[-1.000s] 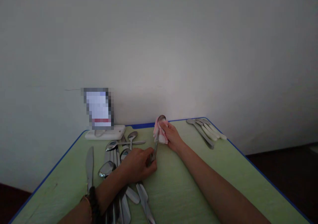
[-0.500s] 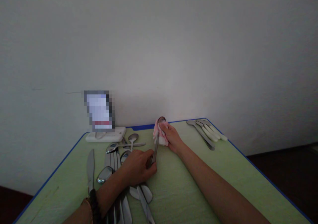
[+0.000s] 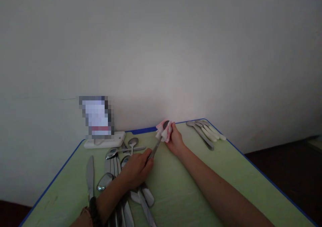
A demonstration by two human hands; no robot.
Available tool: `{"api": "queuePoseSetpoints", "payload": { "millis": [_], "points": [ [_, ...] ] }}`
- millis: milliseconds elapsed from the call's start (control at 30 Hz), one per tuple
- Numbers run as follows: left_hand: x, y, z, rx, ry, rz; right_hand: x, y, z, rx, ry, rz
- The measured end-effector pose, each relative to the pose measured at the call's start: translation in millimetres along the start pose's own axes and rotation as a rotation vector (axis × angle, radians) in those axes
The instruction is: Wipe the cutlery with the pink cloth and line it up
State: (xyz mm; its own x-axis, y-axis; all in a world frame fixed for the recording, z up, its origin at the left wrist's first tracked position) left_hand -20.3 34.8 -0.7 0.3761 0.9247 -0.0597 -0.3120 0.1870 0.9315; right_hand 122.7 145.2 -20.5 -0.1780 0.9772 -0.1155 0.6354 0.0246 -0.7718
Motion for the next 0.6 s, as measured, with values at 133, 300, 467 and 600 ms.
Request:
{"api": "queuePoseSetpoints", "payload": {
  "millis": [133, 300, 467, 600],
  "points": [
    [0.5, 0.5, -1.1, -0.055, 0.019, 0.003, -5.2, -4.6, -5.2, 0.026, -0.062, -0.142],
    [4.0, 2.9, 1.8, -0.097, 0.044, 0.031, -9.7, -6.8, -1.7, -0.09, -0.072, -0.261],
    [5.2, 2.3, 2.1, -0.049, 0.015, 0.023, -4.9, -1.5, 4.8, -0.179, 0.022, -0.203],
    [3.5, 2.1, -1.5, -0.078, -0.026, 0.06, 0.9, 4.9, 3.7, -0.137, 0.131, -0.127]
  ]
}}
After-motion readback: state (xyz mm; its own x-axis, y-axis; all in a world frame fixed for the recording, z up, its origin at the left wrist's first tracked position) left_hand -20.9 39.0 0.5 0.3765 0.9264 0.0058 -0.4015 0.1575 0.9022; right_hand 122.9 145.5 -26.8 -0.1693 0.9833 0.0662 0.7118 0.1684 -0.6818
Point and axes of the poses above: each hand's wrist, its own x-axis towards the middle knuckle, its own y-axis out of the back of the hand, z = x × y, the point moved 1 cm from there along x, towards the middle knuckle, and after that the axes turned 6 degrees about -z, right-handed, at the moved point
